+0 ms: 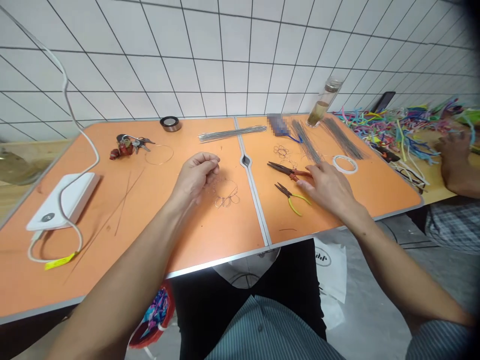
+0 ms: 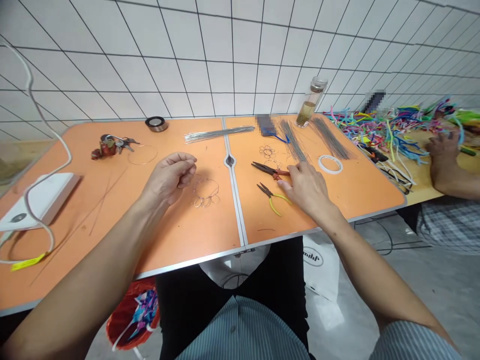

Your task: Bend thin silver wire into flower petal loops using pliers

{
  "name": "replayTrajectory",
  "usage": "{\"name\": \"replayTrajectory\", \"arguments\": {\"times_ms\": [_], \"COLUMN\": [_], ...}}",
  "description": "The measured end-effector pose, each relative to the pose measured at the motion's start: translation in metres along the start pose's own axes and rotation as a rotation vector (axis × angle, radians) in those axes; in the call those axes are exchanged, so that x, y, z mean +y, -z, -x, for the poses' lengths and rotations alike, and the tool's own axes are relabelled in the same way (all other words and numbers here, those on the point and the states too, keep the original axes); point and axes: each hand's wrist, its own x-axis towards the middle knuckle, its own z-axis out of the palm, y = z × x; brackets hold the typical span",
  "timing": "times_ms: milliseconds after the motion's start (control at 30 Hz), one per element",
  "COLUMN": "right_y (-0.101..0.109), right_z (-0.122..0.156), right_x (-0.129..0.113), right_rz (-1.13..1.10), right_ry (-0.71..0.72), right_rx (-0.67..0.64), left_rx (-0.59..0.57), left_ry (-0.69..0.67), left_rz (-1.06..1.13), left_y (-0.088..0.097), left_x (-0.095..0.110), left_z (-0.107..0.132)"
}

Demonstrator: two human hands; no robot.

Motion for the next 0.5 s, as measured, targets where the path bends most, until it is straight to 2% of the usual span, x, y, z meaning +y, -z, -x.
{"name": "replayTrajectory", "arguments": {"times_ms": [100, 267, 400, 500], "right_y": [-0.010, -0.027, -0.027, -0.022], "right_z": [-0.018, -0.031, -0.038, -0.040], "right_x": [0.008, 0.018, 0.020, 0.016], "right_rz": [0.044, -0.028, -0.123, -0.176], "right_ry": [0.021, 0.067, 0.034, 0.075], "right_rx": [-0.053, -0.138, -0.158, -0.196], "left_rx": [-0.012, -0.030, -0.045, -0.040], "left_ry": [-0.009, -0.002, 0.018, 0.037], "left_rz": [0.002, 0.037, 0.066, 0.079], "left_y": [-0.001, -0.002, -0.002, -0.003], "left_x": [-0.002, -0.004, -0.006, -0.005], "left_z": [0.000, -0.001, 0.000, 0.001]}}
